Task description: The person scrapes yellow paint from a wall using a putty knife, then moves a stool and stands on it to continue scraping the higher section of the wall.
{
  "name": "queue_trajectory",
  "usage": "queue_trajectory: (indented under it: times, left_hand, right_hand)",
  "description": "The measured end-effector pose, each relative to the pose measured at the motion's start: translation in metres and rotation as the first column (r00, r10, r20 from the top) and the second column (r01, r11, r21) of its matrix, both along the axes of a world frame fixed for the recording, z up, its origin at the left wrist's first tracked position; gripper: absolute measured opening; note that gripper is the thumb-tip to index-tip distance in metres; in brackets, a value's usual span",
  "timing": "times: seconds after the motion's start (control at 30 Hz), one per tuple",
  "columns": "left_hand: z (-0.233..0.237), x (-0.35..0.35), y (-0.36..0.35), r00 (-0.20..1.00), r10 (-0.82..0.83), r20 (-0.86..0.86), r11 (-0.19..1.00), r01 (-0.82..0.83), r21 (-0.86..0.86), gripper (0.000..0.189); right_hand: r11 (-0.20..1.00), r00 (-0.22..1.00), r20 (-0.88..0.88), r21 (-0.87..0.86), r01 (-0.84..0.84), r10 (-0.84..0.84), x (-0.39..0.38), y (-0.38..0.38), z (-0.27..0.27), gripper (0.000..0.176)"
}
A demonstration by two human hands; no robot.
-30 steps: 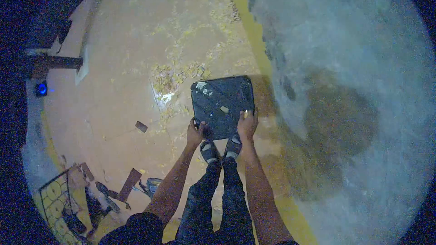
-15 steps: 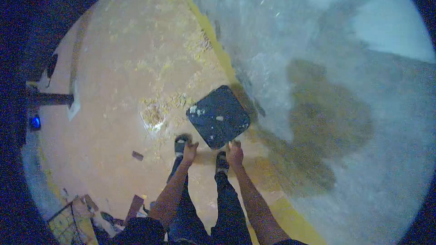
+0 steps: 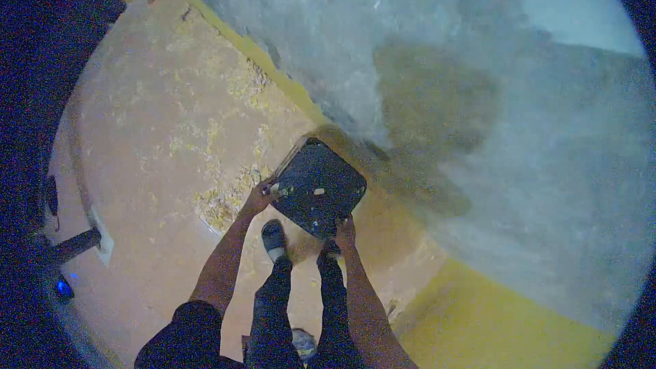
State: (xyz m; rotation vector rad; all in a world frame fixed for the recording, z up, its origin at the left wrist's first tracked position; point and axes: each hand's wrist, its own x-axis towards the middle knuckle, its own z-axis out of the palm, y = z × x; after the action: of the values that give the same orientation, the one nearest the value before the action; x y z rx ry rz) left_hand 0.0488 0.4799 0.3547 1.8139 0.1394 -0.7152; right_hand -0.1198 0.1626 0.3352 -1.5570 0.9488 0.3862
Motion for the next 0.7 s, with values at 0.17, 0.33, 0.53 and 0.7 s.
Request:
queue_trajectory:
  times: [0.17,0.33,0.53,0.7]
  left_hand:
    - [-0.048,-0.023,0.023,0.981,0.18,-0.066,0.976,-0.186,-0.111,0.051]
    - [-0.013,-0.05,0.063,0.986,0.066,0.154,0.981,-0.093,0.173,0.047]
    - [-0.018,-0.085,0.116,0.954,0.106,0.28,0.962,-0.169,0.213,0.055]
    - [0.003,-0.082,0.093,0.934,0.265,0.239,0.907,-0.326,0.267,0.069]
  right_hand:
    - [0.832,0.843,0.146,-0.316,-0.456,0.518,-0.05,0.023,-0.06,0.063]
    - [0.898,0.921,0.159,-0.33,-0.29,0.356,-0.061,0.085,-0.034,0.07]
    - [0.913,0.93,0.068,-0.23,-0.338,0.362,-0.051,0.131,-0.042,0.067]
    - [0.852,0.853,-0.024,-0.044,-0.521,0.521,0.003,0.126,0.009,0.074]
